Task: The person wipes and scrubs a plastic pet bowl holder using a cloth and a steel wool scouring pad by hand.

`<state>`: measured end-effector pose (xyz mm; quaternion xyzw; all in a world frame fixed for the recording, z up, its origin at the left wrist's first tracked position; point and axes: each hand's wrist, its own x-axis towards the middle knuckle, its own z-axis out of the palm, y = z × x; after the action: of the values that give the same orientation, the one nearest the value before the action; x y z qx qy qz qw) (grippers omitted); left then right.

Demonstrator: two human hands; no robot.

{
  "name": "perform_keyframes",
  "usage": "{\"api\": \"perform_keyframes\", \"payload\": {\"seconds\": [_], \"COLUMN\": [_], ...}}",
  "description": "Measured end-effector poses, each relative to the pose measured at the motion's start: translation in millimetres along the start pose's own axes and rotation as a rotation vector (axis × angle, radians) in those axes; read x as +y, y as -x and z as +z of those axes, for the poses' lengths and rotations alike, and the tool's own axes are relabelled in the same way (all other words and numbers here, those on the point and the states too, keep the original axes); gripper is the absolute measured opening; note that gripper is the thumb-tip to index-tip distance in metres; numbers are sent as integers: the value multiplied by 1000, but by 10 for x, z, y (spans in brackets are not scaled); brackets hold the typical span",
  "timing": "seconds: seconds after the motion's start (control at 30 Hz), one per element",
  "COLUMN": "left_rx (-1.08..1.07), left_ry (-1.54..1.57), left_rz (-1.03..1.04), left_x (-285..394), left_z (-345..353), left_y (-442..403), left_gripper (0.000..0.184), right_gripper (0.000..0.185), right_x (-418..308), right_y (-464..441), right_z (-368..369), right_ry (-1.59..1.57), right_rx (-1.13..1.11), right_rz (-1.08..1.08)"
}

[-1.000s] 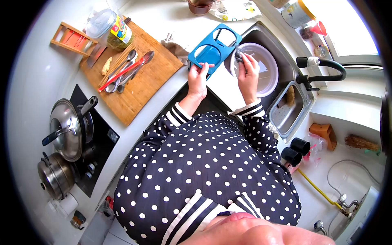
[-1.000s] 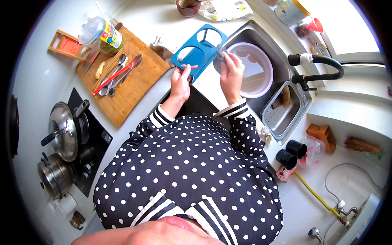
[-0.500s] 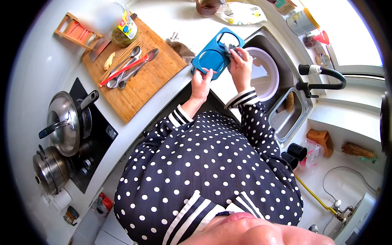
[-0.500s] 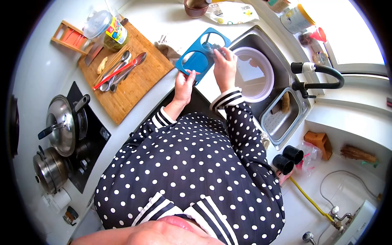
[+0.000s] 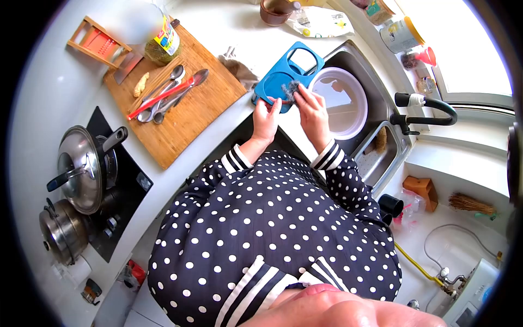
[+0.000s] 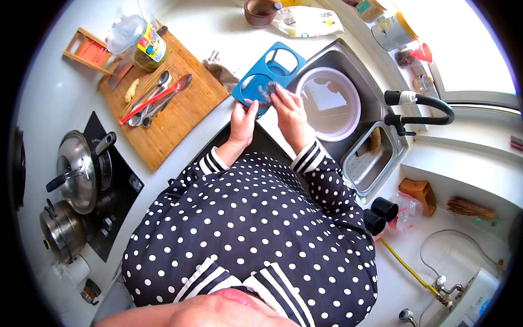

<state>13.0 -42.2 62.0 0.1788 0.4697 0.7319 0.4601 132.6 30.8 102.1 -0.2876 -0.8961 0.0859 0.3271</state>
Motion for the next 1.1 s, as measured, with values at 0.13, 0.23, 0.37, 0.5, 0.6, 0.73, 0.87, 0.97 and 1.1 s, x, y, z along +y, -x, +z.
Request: {"api": "perform_keyframes", "payload": {"seconds": [0.13, 0.23, 0.37, 0.5, 0.6, 0.73, 0.87, 0.97, 1.1], "left_rx": [-51, -5, -58, -57, -68, -98, -59, -75, -49], "left_ry": [11, -38, 81, 149, 79, 106, 89, 50, 79], "left_rz": [17, -9, -35, -46, -74, -75, -82, -122, -63], "left_x": [-22, -56, 8, 28, 4, 82, 95, 107, 50], "left_z": [-27, -55, -44, -56, -107, -119, -67, -92, -64], "left_y": [-9, -46, -9, -39, -39, -26, -48, -55, -68], "left_gripper": [9, 11, 12, 12, 11, 10, 10, 10, 18], "right_gripper": [27, 29, 31, 28, 28, 30, 27, 31, 30], "right_x": [188, -134, 306, -51, -14, 218, -236, 89, 172], "right_y": [-194, -11, -237, -88, -92, -329, -23, -313, -326], "right_z": [-54, -10, 72, 170, 130, 111, 54, 61, -106], "right_ry": [90, 24, 110, 131, 101, 176, 62, 50, 26], "right_rx": [21, -22, 137, 103, 81, 99, -4, 15, -117], "right_rz": [145, 39, 140, 118, 128, 190, 186, 180, 108]}}
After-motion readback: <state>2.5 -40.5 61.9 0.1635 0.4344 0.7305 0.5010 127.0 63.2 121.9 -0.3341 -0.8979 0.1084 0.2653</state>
